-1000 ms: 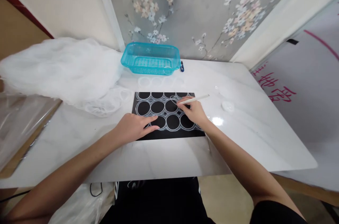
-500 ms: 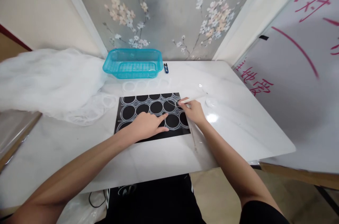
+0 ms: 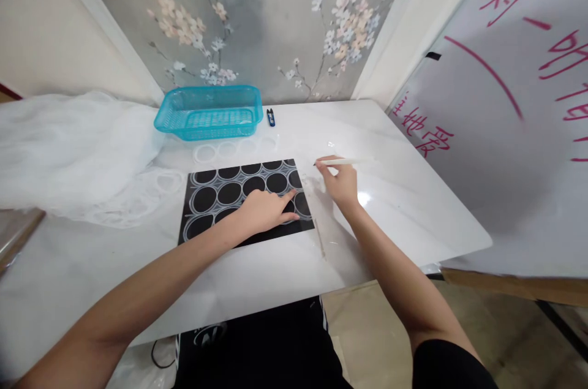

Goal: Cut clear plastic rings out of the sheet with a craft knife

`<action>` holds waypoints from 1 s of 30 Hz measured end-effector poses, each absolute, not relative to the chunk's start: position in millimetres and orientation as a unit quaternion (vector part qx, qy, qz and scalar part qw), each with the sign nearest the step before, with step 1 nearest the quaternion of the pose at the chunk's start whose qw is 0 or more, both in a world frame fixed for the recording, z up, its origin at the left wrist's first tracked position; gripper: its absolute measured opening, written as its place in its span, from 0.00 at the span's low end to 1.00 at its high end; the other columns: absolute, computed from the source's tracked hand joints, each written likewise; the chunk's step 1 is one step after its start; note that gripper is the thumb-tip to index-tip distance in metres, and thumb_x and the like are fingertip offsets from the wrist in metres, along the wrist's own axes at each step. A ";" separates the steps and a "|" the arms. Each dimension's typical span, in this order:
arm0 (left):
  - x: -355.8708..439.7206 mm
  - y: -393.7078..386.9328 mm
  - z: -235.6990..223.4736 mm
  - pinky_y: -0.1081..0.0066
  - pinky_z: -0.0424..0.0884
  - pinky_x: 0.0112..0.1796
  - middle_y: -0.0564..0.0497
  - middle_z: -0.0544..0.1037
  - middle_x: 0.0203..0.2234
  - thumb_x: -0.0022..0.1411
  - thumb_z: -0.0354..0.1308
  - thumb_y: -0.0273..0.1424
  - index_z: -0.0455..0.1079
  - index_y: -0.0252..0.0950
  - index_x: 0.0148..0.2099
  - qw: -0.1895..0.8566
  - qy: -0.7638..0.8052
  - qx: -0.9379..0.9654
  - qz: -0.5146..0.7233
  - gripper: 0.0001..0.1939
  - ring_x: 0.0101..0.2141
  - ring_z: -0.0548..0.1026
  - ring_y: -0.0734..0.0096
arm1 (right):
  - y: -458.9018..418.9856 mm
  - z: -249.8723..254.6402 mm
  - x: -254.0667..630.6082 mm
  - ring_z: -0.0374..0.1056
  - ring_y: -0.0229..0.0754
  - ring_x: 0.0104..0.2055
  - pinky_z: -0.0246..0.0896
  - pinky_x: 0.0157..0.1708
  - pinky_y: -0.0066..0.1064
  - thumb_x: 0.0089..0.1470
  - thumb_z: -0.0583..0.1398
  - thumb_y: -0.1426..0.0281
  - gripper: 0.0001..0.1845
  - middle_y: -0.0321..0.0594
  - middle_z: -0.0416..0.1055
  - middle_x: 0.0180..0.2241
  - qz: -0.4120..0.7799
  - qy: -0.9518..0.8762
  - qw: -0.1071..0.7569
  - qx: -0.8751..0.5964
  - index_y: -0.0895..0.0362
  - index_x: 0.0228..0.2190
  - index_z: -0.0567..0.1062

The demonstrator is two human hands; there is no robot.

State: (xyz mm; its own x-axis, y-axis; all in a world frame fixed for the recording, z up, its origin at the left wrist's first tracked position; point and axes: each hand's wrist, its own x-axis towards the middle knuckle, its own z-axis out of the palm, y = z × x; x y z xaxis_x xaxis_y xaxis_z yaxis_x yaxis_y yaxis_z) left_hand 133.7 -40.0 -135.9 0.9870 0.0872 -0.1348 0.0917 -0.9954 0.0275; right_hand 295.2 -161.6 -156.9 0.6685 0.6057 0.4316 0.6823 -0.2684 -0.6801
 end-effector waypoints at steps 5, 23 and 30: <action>132.0 -36.7 -139.0 0.66 0.66 0.29 0.44 0.79 0.31 0.62 0.45 0.53 0.55 0.41 0.63 0.012 0.034 0.998 -0.059 0.33 0.34 0.77 0.54 | -155.1 -163.5 286.0 0.73 0.45 0.38 0.65 0.41 0.34 0.53 0.59 0.66 0.09 0.38 0.78 0.34 0.087 -0.477 0.378 -0.789 0.55 0.29 0.79; 133.4 -33.1 -136.9 0.67 0.66 0.32 0.44 0.79 0.33 0.63 0.45 0.52 0.58 0.45 0.62 0.029 0.038 0.995 -0.089 0.30 0.35 0.77 0.56 | -159.6 -171.9 290.2 0.73 0.47 0.41 0.66 0.42 0.34 0.52 0.59 0.60 0.14 0.40 0.78 0.37 0.192 -0.414 0.424 -0.782 0.57 0.28 0.79; 133.6 -33.3 -136.2 0.66 0.67 0.31 0.44 0.79 0.33 0.63 0.45 0.52 0.59 0.44 0.62 0.029 0.036 0.995 -0.090 0.30 0.35 0.77 0.55 | -158.8 -172.1 290.0 0.73 0.48 0.40 0.66 0.41 0.35 0.51 0.59 0.61 0.13 0.39 0.78 0.36 0.184 -0.420 0.423 -0.781 0.56 0.26 0.79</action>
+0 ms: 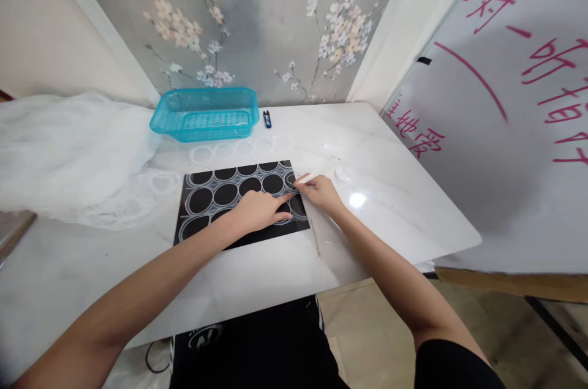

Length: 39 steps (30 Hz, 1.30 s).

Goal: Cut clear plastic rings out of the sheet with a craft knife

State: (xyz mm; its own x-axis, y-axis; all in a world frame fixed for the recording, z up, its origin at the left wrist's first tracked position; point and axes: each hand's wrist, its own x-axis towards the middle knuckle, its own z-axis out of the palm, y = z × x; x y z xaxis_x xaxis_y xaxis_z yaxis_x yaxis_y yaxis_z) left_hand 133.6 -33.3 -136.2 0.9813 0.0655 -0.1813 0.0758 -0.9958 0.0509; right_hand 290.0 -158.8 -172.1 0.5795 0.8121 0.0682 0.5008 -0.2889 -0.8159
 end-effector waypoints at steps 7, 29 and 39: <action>132.8 -33.8 -135.7 0.67 0.66 0.32 0.43 0.79 0.34 0.63 0.44 0.52 0.57 0.44 0.63 0.034 0.038 0.994 -0.098 0.31 0.35 0.77 0.56 | -158.2 -168.5 285.8 0.73 0.47 0.40 0.66 0.41 0.35 0.53 0.58 0.62 0.12 0.39 0.78 0.37 0.157 -0.433 0.404 -0.790 0.55 0.29 0.78; 129.9 -28.4 -111.8 0.67 0.67 0.35 0.43 0.78 0.41 0.60 0.49 0.52 0.59 0.42 0.62 0.111 0.028 0.983 -0.147 0.32 0.41 0.75 0.57 | -113.4 -97.4 359.6 0.70 0.50 0.41 0.60 0.43 0.41 0.53 0.55 0.67 0.15 0.50 0.76 0.35 -0.110 -0.286 0.401 -0.863 0.62 0.25 0.77; 41.4 5.4 -16.0 0.76 0.50 0.18 0.60 0.58 0.13 0.59 0.52 0.49 0.70 0.39 0.42 0.434 0.235 0.858 0.141 0.20 0.16 0.54 0.80 | -122.5 -38.1 221.7 0.72 0.41 0.34 0.67 0.41 0.38 0.51 0.60 0.63 0.07 0.36 0.74 0.28 0.332 -0.422 0.636 -0.554 0.53 0.28 0.73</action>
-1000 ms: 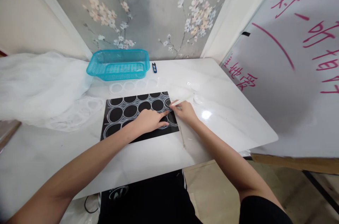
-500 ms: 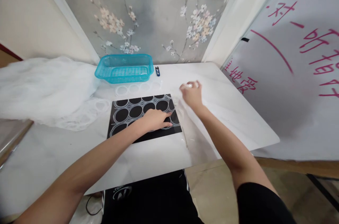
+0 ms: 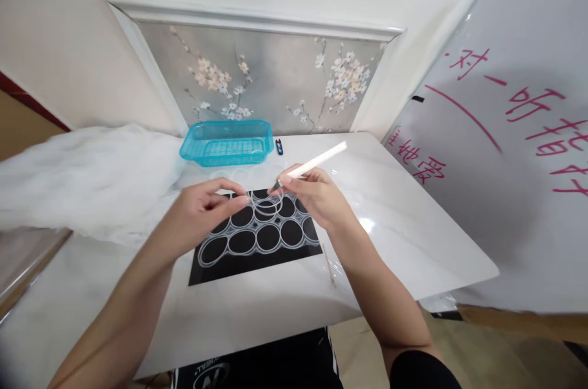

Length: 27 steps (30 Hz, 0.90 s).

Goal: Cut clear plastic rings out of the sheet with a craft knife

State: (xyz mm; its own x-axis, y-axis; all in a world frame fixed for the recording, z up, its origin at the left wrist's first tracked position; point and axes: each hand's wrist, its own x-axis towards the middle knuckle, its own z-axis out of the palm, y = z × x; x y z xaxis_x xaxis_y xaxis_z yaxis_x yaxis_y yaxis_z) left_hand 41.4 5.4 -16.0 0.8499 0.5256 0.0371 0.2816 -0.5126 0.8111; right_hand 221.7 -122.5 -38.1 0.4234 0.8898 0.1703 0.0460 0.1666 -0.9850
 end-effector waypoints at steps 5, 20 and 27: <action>9.7 11.4 12.6 0.78 0.50 0.18 0.62 0.52 0.12 0.55 0.59 0.46 0.68 0.43 0.53 0.496 0.254 0.812 0.173 0.25 0.16 0.51 0.80 | -107.2 -3.5 193.3 0.70 0.40 0.30 0.67 0.39 0.36 0.47 0.65 0.64 0.06 0.33 0.70 0.23 0.458 -0.410 0.668 -0.420 0.52 0.25 0.75; 21.4 29.9 4.1 0.78 0.43 0.17 0.59 0.55 0.12 0.53 0.63 0.36 0.74 0.35 0.27 0.697 0.187 0.667 0.185 0.09 0.16 0.48 0.85 | -85.1 -18.2 190.9 0.69 0.37 0.30 0.61 0.41 0.33 0.49 0.63 0.66 0.04 0.33 0.70 0.22 0.570 -0.279 0.694 -0.340 0.53 0.27 0.77; 24.9 42.7 -4.2 0.80 0.42 0.15 0.63 0.42 0.11 0.55 0.61 0.33 0.73 0.35 0.26 0.820 0.162 0.523 0.167 0.08 0.13 0.41 0.86 | -82.8 -23.6 196.0 0.69 0.40 0.37 0.58 0.48 0.38 0.50 0.63 0.64 0.06 0.33 0.69 0.23 0.656 -0.259 0.651 -0.281 0.53 0.26 0.74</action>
